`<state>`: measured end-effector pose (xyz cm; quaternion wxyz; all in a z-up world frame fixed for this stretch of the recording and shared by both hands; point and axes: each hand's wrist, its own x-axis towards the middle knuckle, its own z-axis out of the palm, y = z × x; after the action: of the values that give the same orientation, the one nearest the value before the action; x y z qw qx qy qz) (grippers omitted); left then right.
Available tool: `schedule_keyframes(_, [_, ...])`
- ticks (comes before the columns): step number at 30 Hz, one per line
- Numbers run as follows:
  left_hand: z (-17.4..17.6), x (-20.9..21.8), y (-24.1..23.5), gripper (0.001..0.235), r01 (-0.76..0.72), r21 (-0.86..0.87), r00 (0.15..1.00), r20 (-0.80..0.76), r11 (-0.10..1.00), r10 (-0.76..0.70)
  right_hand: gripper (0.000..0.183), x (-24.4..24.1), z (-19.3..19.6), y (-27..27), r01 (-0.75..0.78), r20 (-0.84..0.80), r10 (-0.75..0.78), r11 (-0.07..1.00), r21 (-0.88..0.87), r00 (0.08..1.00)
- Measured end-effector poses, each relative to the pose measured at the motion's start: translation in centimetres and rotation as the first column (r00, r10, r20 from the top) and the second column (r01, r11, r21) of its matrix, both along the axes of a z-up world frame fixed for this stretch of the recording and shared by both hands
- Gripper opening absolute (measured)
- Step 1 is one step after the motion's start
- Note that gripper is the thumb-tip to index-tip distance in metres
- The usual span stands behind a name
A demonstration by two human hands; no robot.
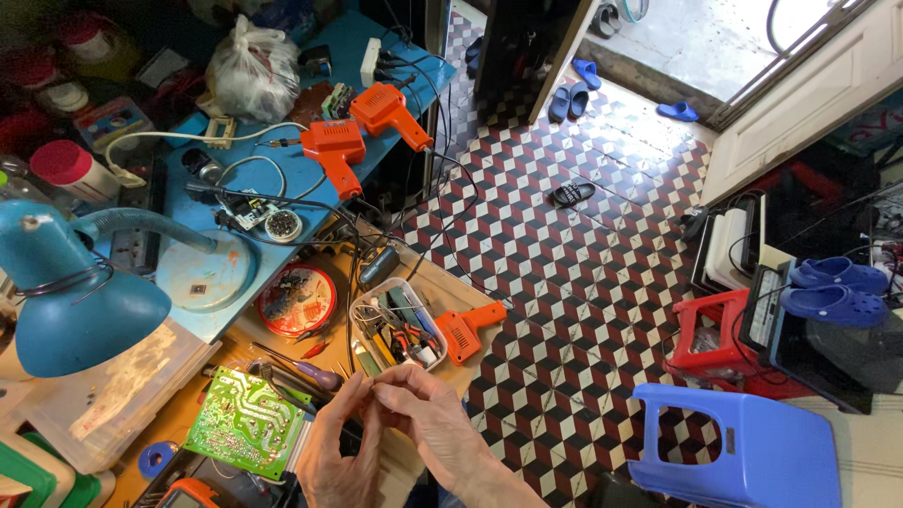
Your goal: The person uses pliers to trim excess wire leads from a green circuit board. They then flip the board over and visually inspect both sides under a work lamp.
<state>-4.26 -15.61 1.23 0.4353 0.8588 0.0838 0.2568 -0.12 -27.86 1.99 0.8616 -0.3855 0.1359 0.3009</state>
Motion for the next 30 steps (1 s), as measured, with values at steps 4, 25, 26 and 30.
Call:
schedule_keyframes(4, [0.7, 0.2, -0.3, 0.048, 0.031, 0.019, 0.999, -0.008, 0.999, -0.031, 0.020, 0.0, 0.2, -0.2, 0.043, 0.022, -0.044, 0.997, 0.066, 0.999])
schedule_keyframes(25, [-0.9, -1.6, 1.8, 0.024, -0.095, -0.874, 0.995, -0.071, 0.477, 0.067, 0.019, 1.2, 0.6, 2.6, -0.159, 0.304, 0.230, 0.957, -0.241, 0.924])
schedule_keyframes(26, [-0.5, -1.5, 1.9, 0.024, -0.094, -0.869, 0.995, -0.064, 0.486, 0.077, 0.019, 1.6, 0.3, 3.1, -0.170, 0.313, 0.233, 0.962, -0.216, 0.921])
schedule_keyframes(30, [0.7, -1.5, 2.7, 0.022, -0.102, -0.869, 0.975, 0.009, 0.484, 0.222, 0.019, 3.7, -0.9, 4.8, -0.316, 0.324, 0.318, 0.947, -0.060, 0.891])
